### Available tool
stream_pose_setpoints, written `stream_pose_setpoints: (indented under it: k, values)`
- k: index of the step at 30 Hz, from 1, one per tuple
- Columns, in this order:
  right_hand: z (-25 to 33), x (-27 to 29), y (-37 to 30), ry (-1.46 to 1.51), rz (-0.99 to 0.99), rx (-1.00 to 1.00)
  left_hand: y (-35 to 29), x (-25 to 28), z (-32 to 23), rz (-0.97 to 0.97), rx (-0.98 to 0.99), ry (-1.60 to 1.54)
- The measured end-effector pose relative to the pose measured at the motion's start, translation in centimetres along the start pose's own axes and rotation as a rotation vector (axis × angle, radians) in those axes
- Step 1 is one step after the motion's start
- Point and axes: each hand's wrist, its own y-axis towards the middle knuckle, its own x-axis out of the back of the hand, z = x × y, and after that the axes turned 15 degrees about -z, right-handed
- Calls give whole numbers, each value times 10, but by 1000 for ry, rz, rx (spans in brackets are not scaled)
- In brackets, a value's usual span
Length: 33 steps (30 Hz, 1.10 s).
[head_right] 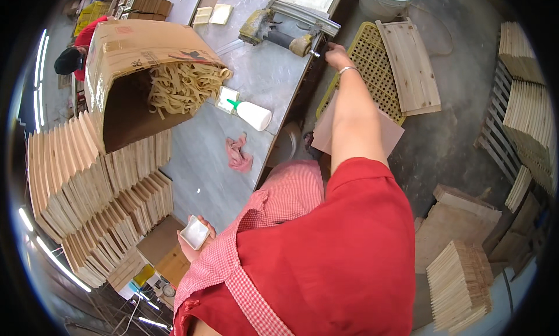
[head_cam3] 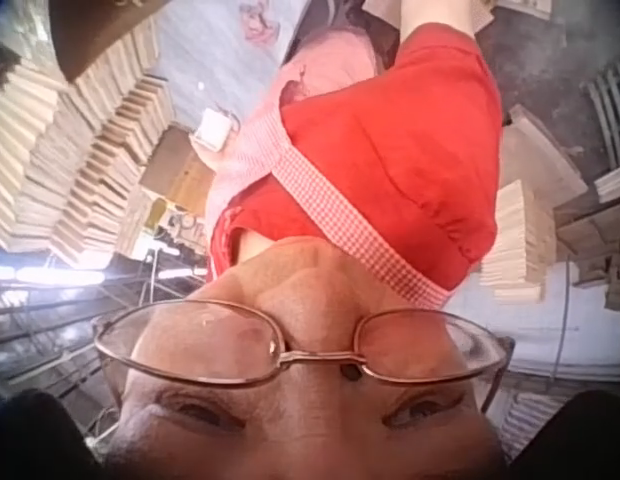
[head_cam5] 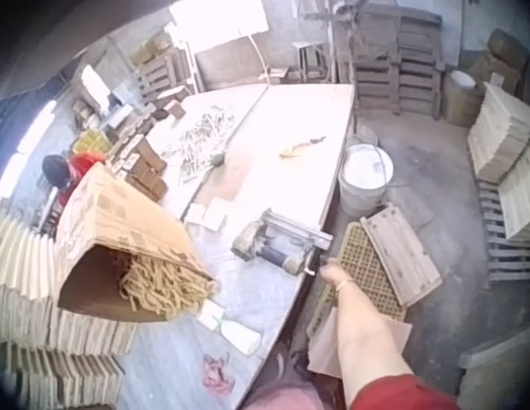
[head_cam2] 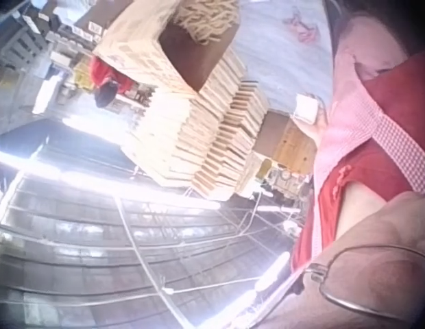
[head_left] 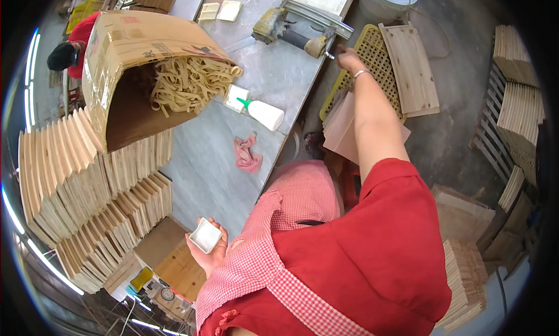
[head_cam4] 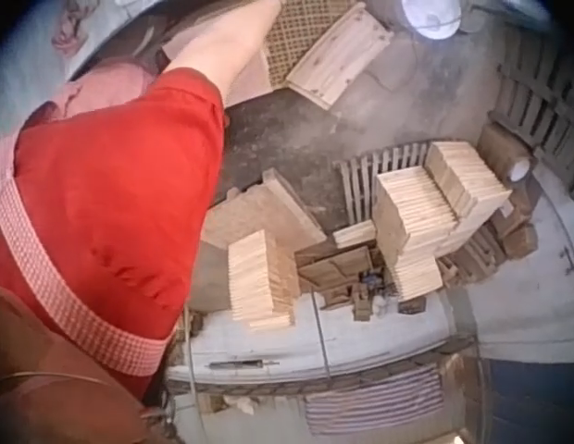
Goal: Assembling wooden boxes by applying glue to side panels, joining them, and securing the structure with rubber bands.
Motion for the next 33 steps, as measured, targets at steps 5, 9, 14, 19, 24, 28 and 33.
stream_pose_setpoints:
  k: [5, 9, 14, 19, 24, 28, 33]
  values:
    - [-12, -18, 10, -246, -314, 201, 0, 3, 3, -28, -5, 16]
    - [-20, 22, 14, -43, -160, -94, 2, 3, 5, -22, 30, 17]
    - [-34, 94, -5, -390, -209, 71, 22, 0, 24, -19, 128, 115]
    - [-32, 154, -40, -678, -37, 111, 74, -2, 72, 35, 295, 285]
    - [-25, 164, -42, -995, 175, 401, 102, 2, 112, 13, 369, 379]
    - [-56, 128, 7, -1225, 432, 507, 101, 10, 132, -159, 352, 389]
    - [-121, 68, 67, -1332, 656, 603, 90, 39, 155, -397, 315, 412]
